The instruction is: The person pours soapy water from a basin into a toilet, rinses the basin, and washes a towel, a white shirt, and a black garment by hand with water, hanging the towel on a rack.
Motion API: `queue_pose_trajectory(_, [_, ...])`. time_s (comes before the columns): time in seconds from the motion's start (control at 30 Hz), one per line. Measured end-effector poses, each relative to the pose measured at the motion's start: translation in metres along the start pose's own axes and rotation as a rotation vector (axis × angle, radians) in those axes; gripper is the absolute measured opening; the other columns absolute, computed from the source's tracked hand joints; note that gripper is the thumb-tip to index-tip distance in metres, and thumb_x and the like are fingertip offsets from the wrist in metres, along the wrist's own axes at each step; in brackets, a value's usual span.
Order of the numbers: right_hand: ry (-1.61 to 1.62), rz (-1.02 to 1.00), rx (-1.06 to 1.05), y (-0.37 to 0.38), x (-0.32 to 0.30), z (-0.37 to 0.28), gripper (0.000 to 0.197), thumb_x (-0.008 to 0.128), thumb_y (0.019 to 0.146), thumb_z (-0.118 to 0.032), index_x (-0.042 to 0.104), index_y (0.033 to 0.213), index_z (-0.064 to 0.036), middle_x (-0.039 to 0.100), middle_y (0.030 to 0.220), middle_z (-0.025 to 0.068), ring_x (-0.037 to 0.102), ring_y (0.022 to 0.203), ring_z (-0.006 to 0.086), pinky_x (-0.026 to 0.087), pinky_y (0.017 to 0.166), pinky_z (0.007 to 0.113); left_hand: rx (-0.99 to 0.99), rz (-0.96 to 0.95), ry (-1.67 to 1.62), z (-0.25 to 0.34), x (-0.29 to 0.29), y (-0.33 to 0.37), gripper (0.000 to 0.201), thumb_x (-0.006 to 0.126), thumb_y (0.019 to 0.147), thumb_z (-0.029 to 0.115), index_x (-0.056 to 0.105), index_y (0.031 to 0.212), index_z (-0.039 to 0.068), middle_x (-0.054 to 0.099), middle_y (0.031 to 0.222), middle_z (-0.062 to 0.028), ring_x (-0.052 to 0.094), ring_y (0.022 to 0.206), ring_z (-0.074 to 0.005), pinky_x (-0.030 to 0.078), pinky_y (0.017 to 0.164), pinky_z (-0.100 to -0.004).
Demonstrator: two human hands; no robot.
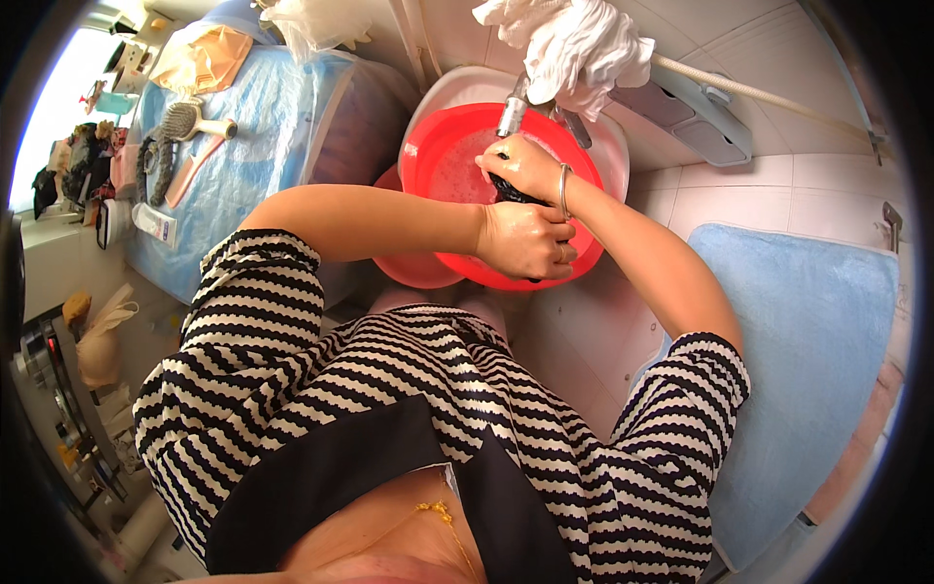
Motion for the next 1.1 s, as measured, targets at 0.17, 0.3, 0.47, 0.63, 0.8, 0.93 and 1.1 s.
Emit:
queue_pose_trajectory(0.17, [-0.167,0.095,0.04,-0.004,0.0,0.01,0.034,0.055,0.087,-0.029,0.061,0.069,-0.001,0.058,0.06,0.0116,0.055,0.056,0.0203,0.043,0.057,0.036,0.075,-0.142,0.043,0.007,0.037,-0.003,0.012,0.057,0.069,0.023,0.057,0.07,0.012,0.056,0.072,-0.0003,0.057,0.075,-0.0189,0.047,0.065,-0.0301])
queue_pose_trajectory(0.3, [0.464,0.359,0.158,-0.011,-0.016,0.087,0.026,0.056,0.089,-0.021,0.06,0.07,-0.0032,0.06,0.065,0.0029,0.055,0.058,0.0143,0.044,0.056,0.03,0.068,-0.102,-0.034,0.001,0.033,-0.02,0.011,0.056,0.073,0.021,0.053,0.076,0.012,0.054,0.083,-0.0001,0.053,0.087,-0.0188,0.044,0.079,-0.0333])
queue_pose_trajectory(0.47, [1.304,0.812,0.262,-0.066,-0.027,0.111,0.02,0.056,0.092,-0.021,0.059,0.085,-0.003,0.062,0.082,0.0096,0.062,0.076,0.0221,0.051,0.074,0.034,-0.726,0.291,-0.343,-0.045,-0.016,-0.083,0.037,0.069,0.076,0.021,0.052,0.103,0.004,0.053,0.11,-0.014,0.05,0.107,-0.032,0.04,0.096,-0.0427])
queue_pose_trajectory(0.63, [1.324,0.796,-0.154,-0.088,-0.025,0.053,0.023,0.053,0.093,-0.024,0.059,0.089,-0.0011,0.062,0.096,0.0147,0.059,0.095,0.0258,0.046,0.091,0.038,-1.424,0.628,-1.653,-0.041,0.009,-0.128,0.056,0.05,0.093,0.042,0.04,0.135,0.005,0.046,0.133,-0.013,0.047,0.122,-0.0273,0.04,0.1,-0.0411])
queue_pose_trajectory(0.8, [1.035,0.919,-0.465,-0.097,-0.015,-0.021,0.032,0.047,0.095,-0.026,0.053,0.113,-0.0002,0.056,0.118,0.014,0.051,0.112,0.0258,0.039,0.101,0.037,-1.437,0.703,-2.019,-0.025,0.01,-0.133,0.041,0.058,0.091,0.023,0.049,0.126,0.006,0.057,0.12,-0.0061,0.058,0.106,-0.0181,0.049,0.089,-0.0371])
queue_pose_trajectory(0.93, [0.938,1.029,-0.397,-0.117,0.014,-0.05,0.051,0.051,0.093,-0.027,0.038,0.137,-0.0041,0.045,0.134,0.009,0.042,0.124,0.0194,0.031,0.107,0.034,-1.37,0.885,-1.82,-0.021,-0.009,-0.139,0.038,0.06,0.087,0.006,0.052,0.124,0.006,0.06,0.116,-0.0051,0.058,0.105,-0.016,0.048,0.09,-0.0323])
queue_pose_trajectory(1.1, [1.037,0.951,-0.329,-0.139,0.052,-0.06,0.065,0.065,0.085,-0.014,0.034,0.142,-0.0101,0.042,0.137,0.0051,0.039,0.127,0.0197,0.031,0.107,0.036,-1.23,1.088,-1.911,-0.013,-0.031,-0.145,0.035,0.054,0.093,0.017,0.052,0.125,0.005,0.059,0.12,-0.0085,0.056,0.111,-0.0206,0.043,0.097,-0.0371])
Point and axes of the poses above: each hand's wrist, its own y-axis towards the middle knuckle, its own x-axis out of the palm, z = x × y, the point moved 7 cm from there along y, towards the middle knuckle
